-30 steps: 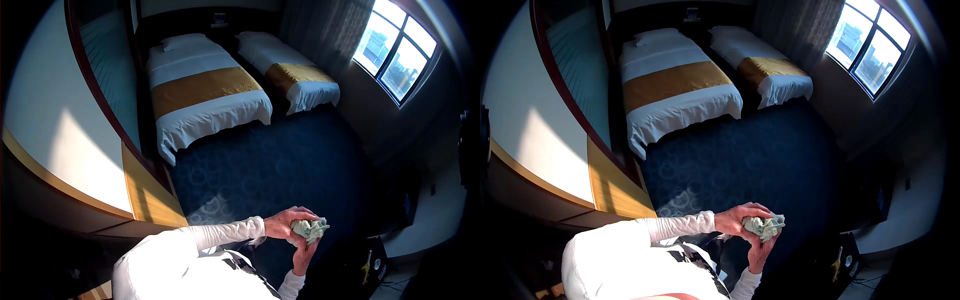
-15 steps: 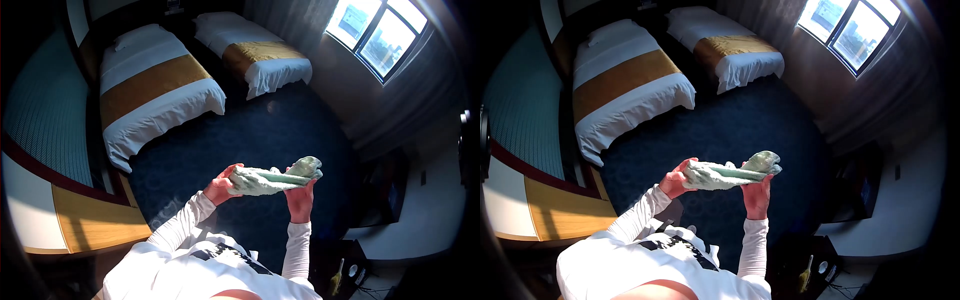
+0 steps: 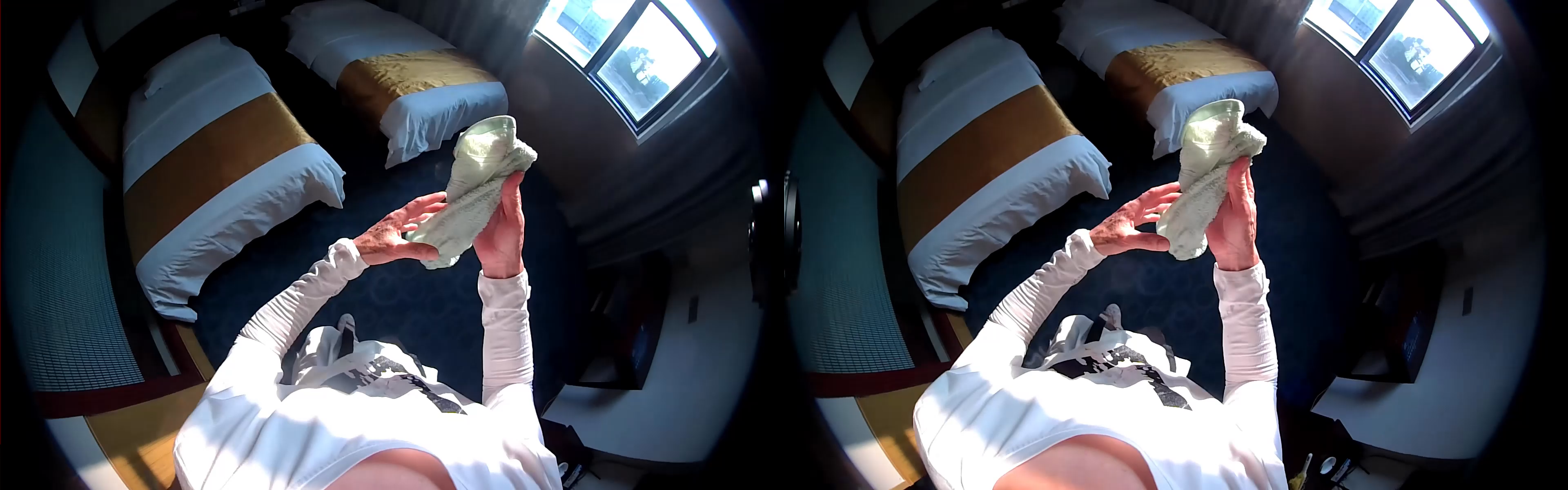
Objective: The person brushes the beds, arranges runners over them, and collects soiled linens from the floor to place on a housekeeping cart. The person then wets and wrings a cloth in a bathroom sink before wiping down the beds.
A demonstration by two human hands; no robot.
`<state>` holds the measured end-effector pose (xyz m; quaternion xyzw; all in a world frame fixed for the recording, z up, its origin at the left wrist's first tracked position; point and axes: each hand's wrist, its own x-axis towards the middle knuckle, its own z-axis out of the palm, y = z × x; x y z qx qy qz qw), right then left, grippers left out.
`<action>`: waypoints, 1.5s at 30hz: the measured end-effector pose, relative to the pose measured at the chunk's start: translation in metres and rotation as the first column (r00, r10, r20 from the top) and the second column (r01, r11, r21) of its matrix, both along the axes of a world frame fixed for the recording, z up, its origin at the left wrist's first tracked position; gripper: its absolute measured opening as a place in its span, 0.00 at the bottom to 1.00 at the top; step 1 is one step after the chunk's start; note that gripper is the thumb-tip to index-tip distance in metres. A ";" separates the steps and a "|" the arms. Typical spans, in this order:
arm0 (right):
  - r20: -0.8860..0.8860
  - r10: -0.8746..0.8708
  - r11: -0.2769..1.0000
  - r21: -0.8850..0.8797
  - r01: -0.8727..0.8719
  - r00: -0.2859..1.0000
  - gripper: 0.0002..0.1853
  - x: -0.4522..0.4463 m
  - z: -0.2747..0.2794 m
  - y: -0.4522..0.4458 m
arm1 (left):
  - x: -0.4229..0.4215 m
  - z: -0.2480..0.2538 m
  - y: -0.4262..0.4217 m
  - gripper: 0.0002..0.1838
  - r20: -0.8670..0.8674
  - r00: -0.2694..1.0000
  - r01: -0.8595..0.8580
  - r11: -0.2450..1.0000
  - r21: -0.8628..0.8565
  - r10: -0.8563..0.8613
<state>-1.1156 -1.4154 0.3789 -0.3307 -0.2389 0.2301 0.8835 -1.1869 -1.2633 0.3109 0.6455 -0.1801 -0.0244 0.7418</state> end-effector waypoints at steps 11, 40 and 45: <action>0.511 0.216 0.777 -0.606 0.170 0.832 0.31 0.250 0.044 0.114 | 0.228 0.004 0.116 0.24 -0.240 0.963 0.055 0.962 -0.269 -0.122; 0.136 0.207 0.864 -0.491 -0.115 0.969 0.11 0.632 -0.015 0.536 | 0.448 -0.064 0.520 0.25 -0.611 0.468 -0.861 0.486 -0.152 0.639; -0.029 0.331 0.838 -0.451 -0.308 0.943 0.08 0.686 0.019 0.612 | 0.481 -0.045 0.610 0.14 -0.236 0.336 -0.899 0.385 0.209 0.912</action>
